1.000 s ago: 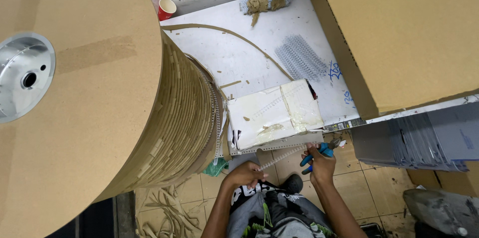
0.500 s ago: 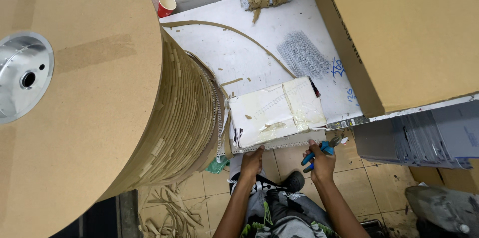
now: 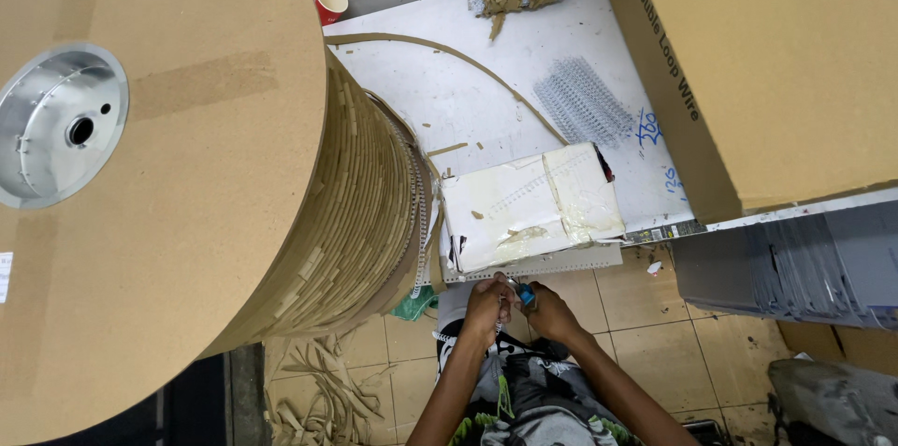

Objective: The person uses pliers to cut a white loop wire from a large spool. They repeatedly measure and cut segments of the wire, placing the cut pieces onto a white box on the table.

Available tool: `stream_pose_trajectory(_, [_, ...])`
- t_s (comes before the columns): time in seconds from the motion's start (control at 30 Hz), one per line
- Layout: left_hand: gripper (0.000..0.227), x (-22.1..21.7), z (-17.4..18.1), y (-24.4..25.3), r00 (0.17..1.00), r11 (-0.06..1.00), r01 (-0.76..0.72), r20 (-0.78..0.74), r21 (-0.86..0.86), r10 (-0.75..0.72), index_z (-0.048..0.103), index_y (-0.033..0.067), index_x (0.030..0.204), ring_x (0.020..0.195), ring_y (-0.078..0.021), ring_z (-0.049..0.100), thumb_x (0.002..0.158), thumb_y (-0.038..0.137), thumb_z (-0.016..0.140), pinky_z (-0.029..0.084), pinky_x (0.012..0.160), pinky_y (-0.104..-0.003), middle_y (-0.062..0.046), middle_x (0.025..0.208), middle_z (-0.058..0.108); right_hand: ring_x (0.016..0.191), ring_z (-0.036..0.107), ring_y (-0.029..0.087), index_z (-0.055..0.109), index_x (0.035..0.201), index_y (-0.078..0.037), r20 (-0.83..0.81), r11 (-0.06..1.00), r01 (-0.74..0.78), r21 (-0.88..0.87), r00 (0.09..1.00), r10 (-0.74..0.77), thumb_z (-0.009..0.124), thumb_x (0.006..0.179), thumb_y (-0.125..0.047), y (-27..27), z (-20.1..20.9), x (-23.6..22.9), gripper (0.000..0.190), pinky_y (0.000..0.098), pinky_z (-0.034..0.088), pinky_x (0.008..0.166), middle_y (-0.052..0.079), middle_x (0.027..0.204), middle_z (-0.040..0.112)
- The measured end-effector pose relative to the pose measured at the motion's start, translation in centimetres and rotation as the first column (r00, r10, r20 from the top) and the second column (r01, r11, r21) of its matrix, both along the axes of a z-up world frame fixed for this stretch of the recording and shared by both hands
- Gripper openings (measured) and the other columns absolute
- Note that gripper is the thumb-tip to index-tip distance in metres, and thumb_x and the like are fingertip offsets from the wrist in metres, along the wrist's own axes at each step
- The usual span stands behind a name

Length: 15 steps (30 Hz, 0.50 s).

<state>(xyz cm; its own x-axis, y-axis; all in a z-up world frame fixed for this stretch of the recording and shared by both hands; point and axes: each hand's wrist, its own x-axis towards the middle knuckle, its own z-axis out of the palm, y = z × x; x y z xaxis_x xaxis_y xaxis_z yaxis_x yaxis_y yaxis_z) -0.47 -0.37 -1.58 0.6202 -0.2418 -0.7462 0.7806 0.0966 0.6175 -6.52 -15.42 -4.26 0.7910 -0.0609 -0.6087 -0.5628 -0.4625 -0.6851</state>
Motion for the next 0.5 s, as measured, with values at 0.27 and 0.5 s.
stream_pose_trajectory(0.27, [0.031,0.3,-0.6,-1.5,0.996,0.996,-0.089,0.002,0.017,0.089,0.063,0.0057,0.089,0.042,-0.0120,0.044,0.105,0.028,0.078,0.035,0.040,-0.023,-0.005,0.061,0.053,0.090,0.079,0.040,0.078,0.093,-0.012,-0.074,0.994,0.057,-0.099,0.995,-0.064,0.075,0.090,-0.039,1.4,-1.1,0.5,0.027,0.0481,0.059,0.078,0.020,0.086,0.077])
stream_pose_trajectory(0.5, [0.004,1.4,-0.1,-0.2,0.975,0.991,-0.093,-0.210,-0.099,0.071,0.072,0.0071,0.108,0.050,-0.0115,0.044,0.108,0.011,0.072,0.035,0.046,-0.025,-0.009,0.083,0.072,0.053,0.067,0.030,0.065,0.081,-0.006,-0.119,0.348,0.747,0.566,0.492,-0.863,0.078,0.101,-0.021,-1.8,4.0,-2.5,0.028,0.0405,0.057,0.053,0.014,0.065,0.066])
